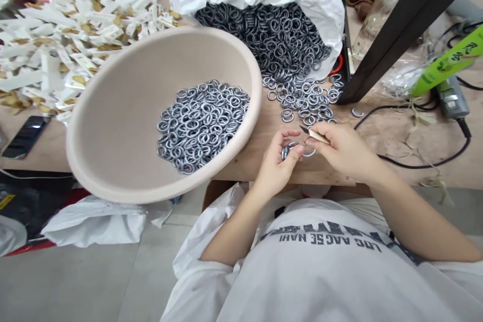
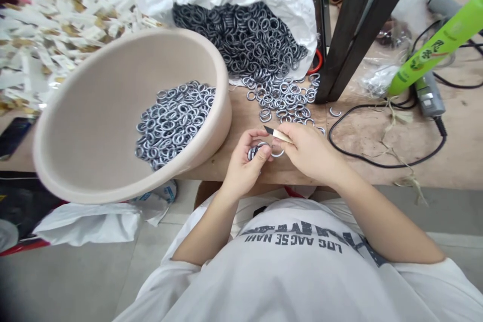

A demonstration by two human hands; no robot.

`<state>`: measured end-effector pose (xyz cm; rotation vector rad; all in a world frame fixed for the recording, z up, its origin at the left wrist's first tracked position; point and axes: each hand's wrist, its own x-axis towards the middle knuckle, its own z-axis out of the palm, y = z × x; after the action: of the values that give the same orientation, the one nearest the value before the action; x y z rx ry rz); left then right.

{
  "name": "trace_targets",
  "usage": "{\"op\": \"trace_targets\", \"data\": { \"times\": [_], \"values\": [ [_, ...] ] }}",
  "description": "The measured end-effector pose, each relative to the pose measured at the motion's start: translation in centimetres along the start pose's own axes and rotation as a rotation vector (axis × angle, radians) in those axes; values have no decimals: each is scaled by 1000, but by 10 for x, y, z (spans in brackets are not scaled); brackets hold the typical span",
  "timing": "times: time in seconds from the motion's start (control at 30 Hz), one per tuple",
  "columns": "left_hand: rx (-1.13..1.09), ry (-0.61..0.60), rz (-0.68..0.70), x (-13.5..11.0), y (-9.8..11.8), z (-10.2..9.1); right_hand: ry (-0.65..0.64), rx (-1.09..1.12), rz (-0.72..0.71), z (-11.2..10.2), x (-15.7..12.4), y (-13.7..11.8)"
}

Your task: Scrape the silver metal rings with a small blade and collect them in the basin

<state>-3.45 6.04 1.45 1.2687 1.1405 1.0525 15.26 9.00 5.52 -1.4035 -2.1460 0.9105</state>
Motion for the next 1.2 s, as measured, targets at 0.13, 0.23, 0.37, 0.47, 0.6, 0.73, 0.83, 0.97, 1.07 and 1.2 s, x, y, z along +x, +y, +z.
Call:
{"op": "trace_targets", "data": {
  "times": [0.13, 0.23, 0.37, 0.47, 0.6, 0.73, 0.83, 0.97, 1.07, 1.2],
  "values": [
    [3, -114, -77, 1, 0, 13, 106, 284, 49, 7, -6, 6],
    [-224, -82, -189, 1, -2, 22, 107, 489, 40, 10, -12, 9],
    [-512, -83, -322, -1, 1, 31, 88, 638, 11, 13, -17, 15],
    [-573, -112, -350, -2, 7, 33, 88, 787, 72, 16, -15, 20],
    [-628, -80, -390, -2, 13, 33, 239, 520, 10, 15, -22, 21],
    [-680, -54, -392, -1, 12, 32, 213, 160, -178, 12, -38, 12],
    [-704, -53, -382, -1, 10, 32, 194, 73, -202, 12, -42, 7],
    [-724, -57, -396, -4, 9, 32, 156, 57, -193, 12, -39, 8],
    [-717, -56, -417, -5, 11, 31, 127, 82, -187, 12, -38, 9],
    [-708, -54, -427, -4, 11, 29, 126, 102, -194, 11, -40, 6]
  ]
}}
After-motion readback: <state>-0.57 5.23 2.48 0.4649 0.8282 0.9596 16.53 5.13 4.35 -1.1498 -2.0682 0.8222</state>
